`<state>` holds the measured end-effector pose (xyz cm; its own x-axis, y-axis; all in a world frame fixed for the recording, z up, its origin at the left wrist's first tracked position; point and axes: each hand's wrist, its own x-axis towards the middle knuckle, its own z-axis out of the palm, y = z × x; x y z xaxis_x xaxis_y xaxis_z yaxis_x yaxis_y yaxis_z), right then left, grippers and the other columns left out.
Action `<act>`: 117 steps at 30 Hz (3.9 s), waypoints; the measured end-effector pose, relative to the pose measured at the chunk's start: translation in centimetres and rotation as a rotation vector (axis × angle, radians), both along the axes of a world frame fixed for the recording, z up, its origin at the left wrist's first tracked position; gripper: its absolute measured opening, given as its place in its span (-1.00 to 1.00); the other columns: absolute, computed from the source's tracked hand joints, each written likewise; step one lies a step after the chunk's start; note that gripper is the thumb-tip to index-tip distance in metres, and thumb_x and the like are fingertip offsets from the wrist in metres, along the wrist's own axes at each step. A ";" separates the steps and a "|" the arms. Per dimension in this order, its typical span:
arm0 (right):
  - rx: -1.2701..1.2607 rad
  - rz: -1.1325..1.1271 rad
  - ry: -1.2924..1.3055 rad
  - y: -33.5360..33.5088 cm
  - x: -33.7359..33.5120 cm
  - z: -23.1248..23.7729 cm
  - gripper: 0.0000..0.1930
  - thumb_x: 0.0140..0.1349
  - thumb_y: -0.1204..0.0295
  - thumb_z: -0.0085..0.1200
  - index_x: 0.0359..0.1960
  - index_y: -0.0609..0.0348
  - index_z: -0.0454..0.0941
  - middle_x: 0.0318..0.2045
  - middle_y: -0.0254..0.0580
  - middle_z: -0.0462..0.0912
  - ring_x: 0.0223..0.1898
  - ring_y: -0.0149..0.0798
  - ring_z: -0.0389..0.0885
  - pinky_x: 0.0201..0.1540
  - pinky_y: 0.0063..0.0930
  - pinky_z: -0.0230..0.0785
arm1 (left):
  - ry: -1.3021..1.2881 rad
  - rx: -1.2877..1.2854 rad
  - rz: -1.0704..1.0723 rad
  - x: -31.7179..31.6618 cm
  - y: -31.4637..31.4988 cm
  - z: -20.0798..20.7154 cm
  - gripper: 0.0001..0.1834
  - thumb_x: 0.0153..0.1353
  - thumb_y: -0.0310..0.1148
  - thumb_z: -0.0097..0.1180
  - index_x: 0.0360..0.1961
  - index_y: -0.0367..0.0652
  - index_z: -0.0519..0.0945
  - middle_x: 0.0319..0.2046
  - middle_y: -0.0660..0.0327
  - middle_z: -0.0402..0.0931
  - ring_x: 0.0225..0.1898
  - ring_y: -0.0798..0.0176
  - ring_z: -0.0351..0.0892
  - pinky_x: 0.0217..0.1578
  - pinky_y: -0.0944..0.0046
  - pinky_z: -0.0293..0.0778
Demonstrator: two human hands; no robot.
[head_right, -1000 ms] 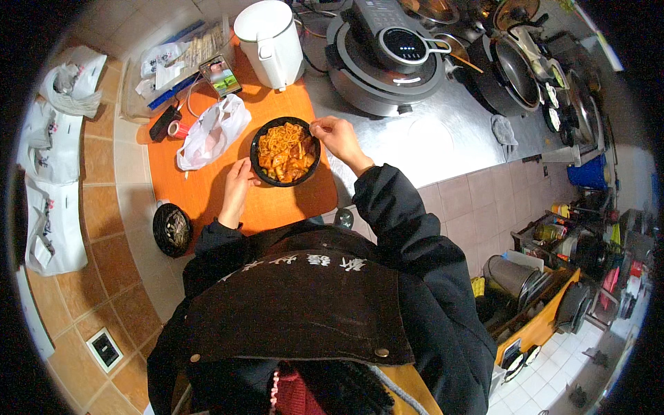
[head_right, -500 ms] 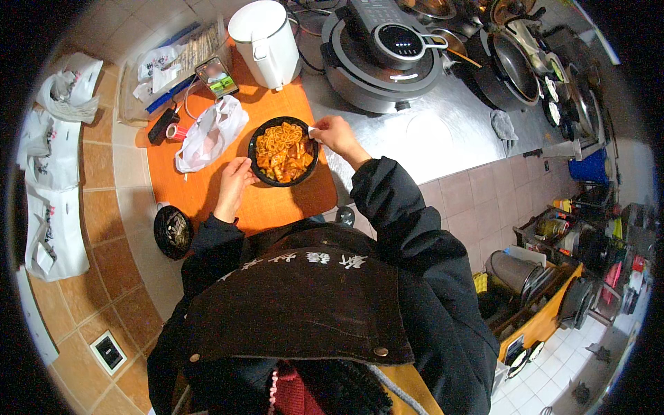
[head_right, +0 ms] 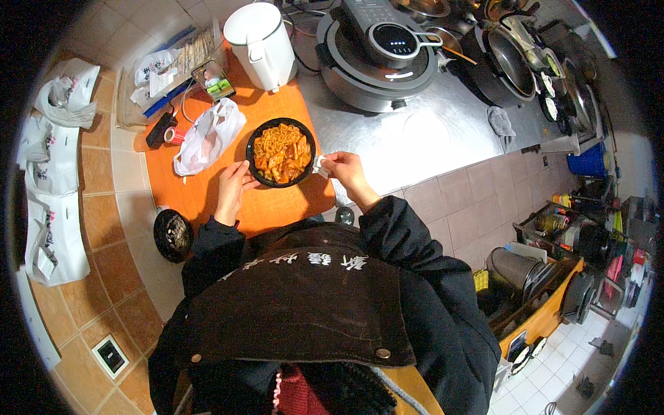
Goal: The person wipes chopsticks with a tissue, then uses them to transfer a saucy noodle dish from a wok into a black bowl. They scrape the wok clean, arrange the noodles in the bowl, place the bowl on a counter, and cover it with a plastic lid.
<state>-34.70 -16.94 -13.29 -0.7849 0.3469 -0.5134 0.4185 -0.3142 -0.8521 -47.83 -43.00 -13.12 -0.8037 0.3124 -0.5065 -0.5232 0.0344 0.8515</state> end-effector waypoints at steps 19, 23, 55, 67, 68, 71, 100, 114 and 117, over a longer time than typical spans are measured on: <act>0.757 0.073 0.271 0.7 -2.6 1.1 -0.77 0.15 0.51 0.17 -0.14 0.24 0.58 -0.29 -0.18 0.65 -0.33 -0.34 0.64 -0.23 -0.49 0.49 | -0.028 0.031 0.017 1.6 -1.0 0.5 -0.63 0.40 -0.10 -0.04 -0.10 -0.24 0.46 -0.32 0.22 0.50 -0.30 0.33 0.54 -0.29 0.29 0.53; 0.874 0.184 0.328 -0.3 -2.4 1.3 -0.82 0.12 0.49 0.21 -0.24 0.27 0.60 -0.38 -0.09 0.62 -0.39 -0.24 0.62 -0.27 -0.43 0.46 | -0.009 0.020 0.035 1.8 -2.0 -0.2 -0.66 0.44 -0.13 -0.12 -0.16 -0.22 0.49 -0.34 0.23 0.50 -0.32 0.34 0.52 -0.30 0.31 0.52; 0.181 -0.101 0.341 1.0 -5.0 4.3 -0.74 0.20 0.50 0.13 -0.07 0.27 0.61 -0.21 -0.22 0.67 -0.25 -0.40 0.58 -0.11 -0.50 0.44 | -0.020 0.013 0.082 1.9 -6.9 -1.9 -0.75 0.42 -0.29 -0.10 -0.16 -0.25 0.53 -0.34 0.25 0.51 -0.31 0.36 0.51 -0.27 0.34 0.47; 1.134 0.548 0.495 -5.8 -16.7 3.1 -0.89 0.08 0.60 0.09 -0.36 0.28 0.64 -0.28 0.03 0.65 -0.18 0.08 0.58 -0.08 -0.19 0.45 | -0.026 0.032 0.079 1.7 -9.8 -2.2 -0.79 0.37 -0.30 -0.03 -0.17 -0.23 0.54 -0.34 0.26 0.52 -0.30 0.39 0.52 -0.28 0.36 0.47; 1.129 0.565 0.483 -6.1 -17.1 2.9 -0.87 0.06 0.60 0.07 -0.36 0.30 0.64 -0.29 0.03 0.65 -0.17 0.08 0.58 -0.06 -0.16 0.43 | -0.015 0.008 0.088 1.6 -10.3 -2.5 -0.79 0.37 -0.30 -0.03 -0.17 -0.23 0.54 -0.34 0.26 0.52 -0.30 0.39 0.52 -0.28 0.37 0.47; 1.154 0.661 0.512 -7.0 -17.4 2.9 -0.87 0.06 0.57 0.08 -0.37 0.30 0.64 -0.35 0.03 0.66 -0.20 0.08 0.58 -0.08 -0.17 0.45 | -0.027 -0.001 0.106 1.3 -11.6 -3.3 -0.79 0.37 -0.30 -0.02 -0.16 -0.22 0.54 -0.33 0.26 0.52 -0.30 0.39 0.52 -0.28 0.37 0.47; -0.660 -1.003 0.291 2.6 31.4 -1.7 -0.80 0.21 0.40 0.15 -0.12 0.07 0.61 -0.27 -0.36 0.61 -0.27 -0.49 0.46 -0.23 -0.59 0.31 | 0.365 0.032 -0.566 11.5 9.0 7.1 -0.78 0.39 -0.26 0.01 -0.18 -0.21 0.51 -0.35 0.28 0.49 -0.35 0.43 0.45 -0.33 0.44 0.40; -0.506 -2.518 0.250 -16.8 84.1 -18.0 -0.34 0.32 -0.06 -0.11 0.27 0.13 0.13 0.15 0.12 0.30 0.02 0.23 0.44 -0.01 0.15 0.40 | 0.254 -0.078 -1.177 32.9 17.6 6.5 -0.79 0.40 -0.30 -0.01 -0.11 -0.22 0.52 -0.35 0.26 0.54 -0.38 0.45 0.51 -0.36 0.48 0.46; -0.515 -2.523 0.334 -15.1 85.0 -15.1 -0.21 0.37 -0.10 -0.23 0.42 0.14 -0.16 0.36 0.17 0.06 0.24 0.30 0.27 0.20 0.29 0.18 | 0.260 -0.089 -1.192 34.2 17.9 6.7 -0.76 0.41 -0.27 -0.02 -0.09 -0.22 0.52 -0.32 0.25 0.55 -0.35 0.43 0.52 -0.34 0.45 0.47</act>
<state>50.31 -32.03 -28.40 0.5542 0.2126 -0.8048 -0.8324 0.1381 -0.5368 -13.61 -25.07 -6.39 -0.1183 0.8947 -0.4307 0.0610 0.4395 0.8962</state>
